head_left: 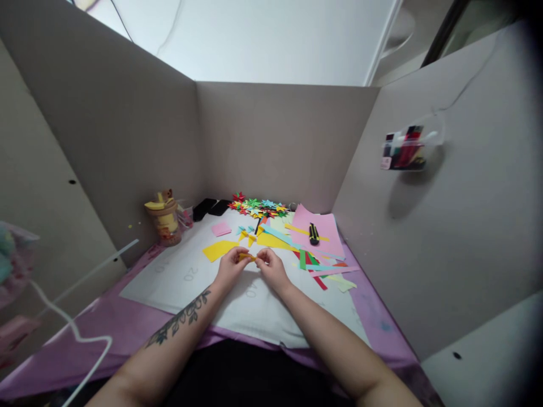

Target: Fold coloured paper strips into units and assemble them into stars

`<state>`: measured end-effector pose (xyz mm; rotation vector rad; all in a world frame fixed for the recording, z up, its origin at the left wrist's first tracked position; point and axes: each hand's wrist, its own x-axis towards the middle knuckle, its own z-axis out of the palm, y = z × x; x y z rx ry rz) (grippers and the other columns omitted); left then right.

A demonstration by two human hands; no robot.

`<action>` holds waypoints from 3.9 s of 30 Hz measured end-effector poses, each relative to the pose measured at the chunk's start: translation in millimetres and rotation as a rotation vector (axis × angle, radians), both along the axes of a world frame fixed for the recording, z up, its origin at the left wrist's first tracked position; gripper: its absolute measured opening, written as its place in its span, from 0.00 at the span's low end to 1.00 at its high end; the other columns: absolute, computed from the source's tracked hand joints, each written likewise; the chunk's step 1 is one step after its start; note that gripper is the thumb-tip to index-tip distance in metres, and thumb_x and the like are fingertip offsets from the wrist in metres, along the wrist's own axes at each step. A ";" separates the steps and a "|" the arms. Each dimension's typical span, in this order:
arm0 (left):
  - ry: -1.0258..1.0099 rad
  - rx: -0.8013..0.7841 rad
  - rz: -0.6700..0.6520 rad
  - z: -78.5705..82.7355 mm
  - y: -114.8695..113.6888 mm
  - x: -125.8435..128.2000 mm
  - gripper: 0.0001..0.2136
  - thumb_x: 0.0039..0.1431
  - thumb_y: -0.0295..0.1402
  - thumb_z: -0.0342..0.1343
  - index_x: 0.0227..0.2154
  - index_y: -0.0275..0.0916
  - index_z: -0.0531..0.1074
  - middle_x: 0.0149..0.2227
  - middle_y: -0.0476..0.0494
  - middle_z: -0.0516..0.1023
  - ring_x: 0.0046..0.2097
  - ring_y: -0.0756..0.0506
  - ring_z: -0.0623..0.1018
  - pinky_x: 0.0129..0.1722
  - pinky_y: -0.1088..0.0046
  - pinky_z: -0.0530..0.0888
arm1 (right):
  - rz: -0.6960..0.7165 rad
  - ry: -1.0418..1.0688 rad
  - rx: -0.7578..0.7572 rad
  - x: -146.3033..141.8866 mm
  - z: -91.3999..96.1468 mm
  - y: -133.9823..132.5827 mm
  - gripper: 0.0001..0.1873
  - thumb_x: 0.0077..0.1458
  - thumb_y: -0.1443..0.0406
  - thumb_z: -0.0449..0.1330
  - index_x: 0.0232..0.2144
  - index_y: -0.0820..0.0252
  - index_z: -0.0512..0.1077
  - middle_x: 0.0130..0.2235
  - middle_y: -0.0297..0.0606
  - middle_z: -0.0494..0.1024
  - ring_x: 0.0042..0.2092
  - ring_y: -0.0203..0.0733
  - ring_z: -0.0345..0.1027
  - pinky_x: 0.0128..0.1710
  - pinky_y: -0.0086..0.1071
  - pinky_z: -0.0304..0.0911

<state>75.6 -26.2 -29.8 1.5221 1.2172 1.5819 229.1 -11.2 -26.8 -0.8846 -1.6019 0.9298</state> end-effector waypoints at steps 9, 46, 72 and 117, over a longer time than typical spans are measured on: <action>-0.004 -0.007 0.000 -1.3 0.6 -0.6 0.11 0.46 0.34 0.62 0.33 0.38 0.72 0.33 0.45 0.77 0.35 0.47 0.77 0.36 0.71 0.73 | 0.043 0.025 -0.100 2.2 -3.9 3.4 0.08 0.49 0.60 0.56 0.26 0.60 0.68 0.23 0.32 0.68 0.24 0.35 0.60 0.21 0.27 0.58; -0.018 -0.089 0.067 11.2 -1.5 -0.2 0.14 0.45 0.34 0.58 0.36 0.38 0.66 0.22 0.56 0.65 0.24 0.52 0.66 0.25 0.78 0.61 | 0.040 -0.080 -0.065 -0.3 2.9 -0.8 0.06 0.47 0.65 0.54 0.20 0.59 0.64 0.23 0.29 0.65 0.27 0.36 0.58 0.29 0.28 0.55; -0.002 -0.146 -0.111 8.9 -0.6 2.2 0.09 0.46 0.37 0.59 0.21 0.35 0.72 0.21 0.50 0.71 0.25 0.50 0.70 0.26 0.75 0.65 | 0.147 0.273 -0.233 -3.9 -4.6 7.7 0.09 0.41 0.65 0.62 0.29 0.61 0.69 0.28 0.32 0.73 0.29 0.35 0.65 0.32 0.28 0.60; -0.169 -0.102 -0.007 -2.0 12.3 -14.4 0.13 0.43 0.36 0.63 0.31 0.36 0.70 0.28 0.49 0.74 0.30 0.50 0.73 0.32 0.75 0.68 | 0.088 0.387 -0.392 -34.5 -7.4 23.3 0.06 0.37 0.65 0.61 0.21 0.62 0.67 0.15 0.25 0.63 0.18 0.29 0.52 0.19 0.26 0.46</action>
